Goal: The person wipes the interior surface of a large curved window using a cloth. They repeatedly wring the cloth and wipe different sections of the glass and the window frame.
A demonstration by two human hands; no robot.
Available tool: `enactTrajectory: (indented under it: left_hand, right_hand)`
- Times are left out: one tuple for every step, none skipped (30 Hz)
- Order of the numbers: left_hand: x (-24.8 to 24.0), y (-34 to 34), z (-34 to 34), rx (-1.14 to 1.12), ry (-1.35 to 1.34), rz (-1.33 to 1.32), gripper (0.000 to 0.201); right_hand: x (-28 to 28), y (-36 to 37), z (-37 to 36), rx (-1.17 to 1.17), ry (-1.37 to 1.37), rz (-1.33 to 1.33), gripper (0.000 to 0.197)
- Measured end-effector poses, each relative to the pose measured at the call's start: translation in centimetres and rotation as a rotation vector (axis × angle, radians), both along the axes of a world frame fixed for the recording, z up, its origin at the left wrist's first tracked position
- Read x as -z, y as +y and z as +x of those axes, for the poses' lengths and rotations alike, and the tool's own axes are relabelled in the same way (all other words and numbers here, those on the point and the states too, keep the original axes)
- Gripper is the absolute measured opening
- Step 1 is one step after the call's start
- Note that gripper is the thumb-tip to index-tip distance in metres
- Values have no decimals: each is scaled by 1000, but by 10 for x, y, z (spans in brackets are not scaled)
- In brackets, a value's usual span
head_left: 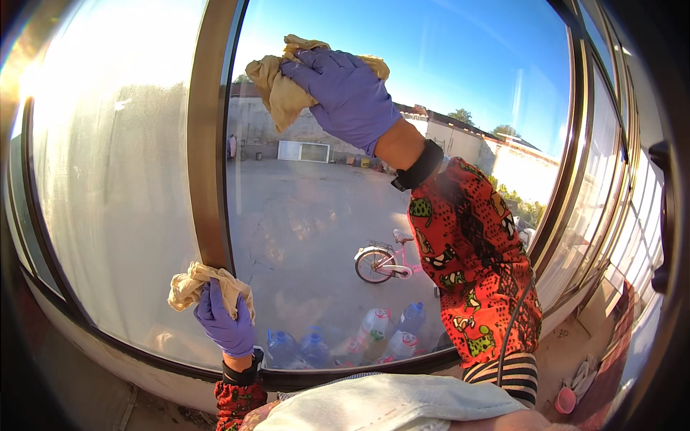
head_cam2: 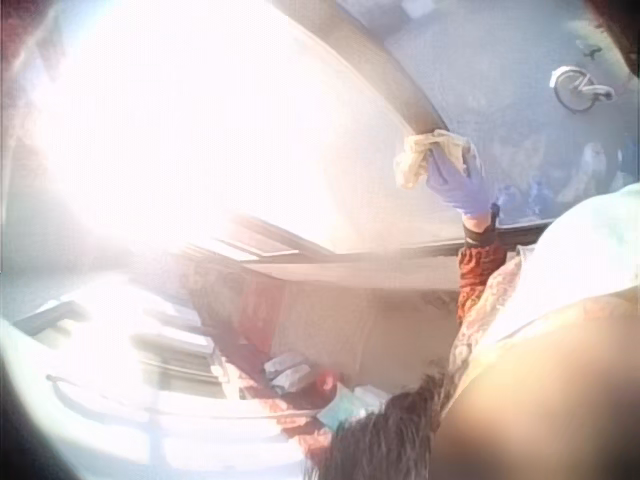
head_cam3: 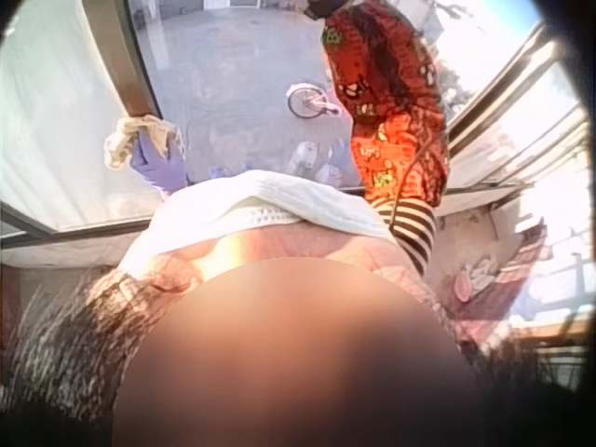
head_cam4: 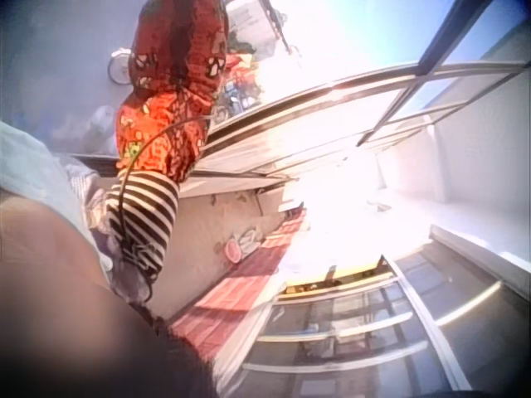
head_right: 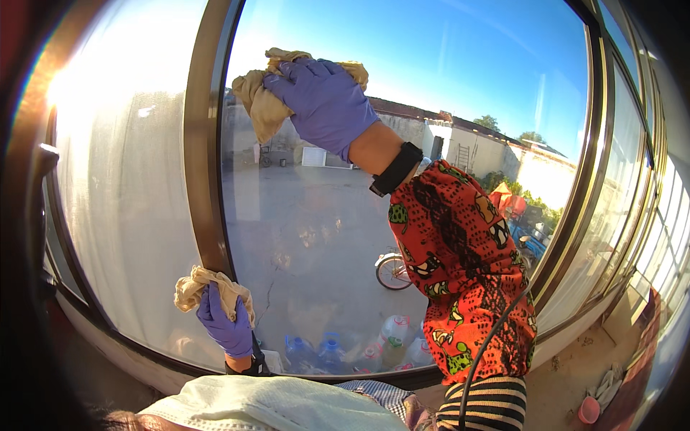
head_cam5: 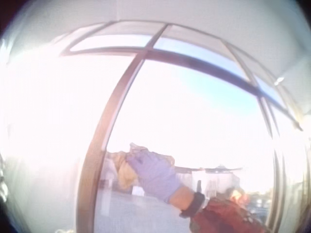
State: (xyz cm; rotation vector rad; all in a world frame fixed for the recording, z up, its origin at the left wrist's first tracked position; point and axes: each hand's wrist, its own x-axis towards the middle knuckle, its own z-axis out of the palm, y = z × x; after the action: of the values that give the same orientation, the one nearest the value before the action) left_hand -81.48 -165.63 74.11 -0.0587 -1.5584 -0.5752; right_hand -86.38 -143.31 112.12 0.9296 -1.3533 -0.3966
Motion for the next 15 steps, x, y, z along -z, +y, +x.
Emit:
enactTrajectory:
  left_hand:
    - [3, -4, -3, 3, -1, 5, 63]
    - [7, -8, -6, 2, -2, 13, 63]
    - [10, -11, -7, -3, -3, 22, 62]
    - [14, -14, -9, 5, -16, 22, 61]
    - [17, -17, -11, 9, -25, 26, 61]
    - [21, -22, -12, 12, -32, 31, 61]
    - [25, -26, -14, 25, -50, 53, 61]
    - [29, -31, -16, 24, -53, 29, 62]
    - [33, -36, -18, 12, -67, 38, 61]
    - [37, -43, -20, 8, -66, 38, 61]
    - [42, -49, -24, 6, -65, 39, 60]
    - [46, -55, -28, 20, -44, 17, 58]
    - [49, -61, -32, 23, -49, 18, 58]
    - [51, -65, -35, 22, -54, 21, 58]
    - [53, -70, -42, 34, 21, -10, 57]
  right_hand:
    - [-4, 16, 2, -11, 7, -67, 46]
    - [-16, 37, 4, -37, 26, -123, 46]
    - [-29, 62, 10, -8, 0, -220, 46]
    - [-42, 91, 18, -44, 19, -218, 45]
    - [-51, 120, 24, 19, -57, -318, 44]
    - [-45, 152, 28, -40, -94, -458, 42]
    - [-32, 179, 41, -60, -182, -659, 40]
    - [-41, 216, 35, -17, -100, -673, 42]
    - [-44, 247, 37, 27, -18, -685, 44]
    - [-37, 278, 39, 21, 27, -723, 43]
    - [-29, 308, 40, 18, 46, -799, 42]
    - [-17, 337, 42, 29, 40, -890, 45]
    - [-5, 363, 45, 119, 47, -1036, 48]
    - [10, 388, 51, 125, 2, -1130, 51]
    - [26, 410, 54, 157, -35, -1254, 52]
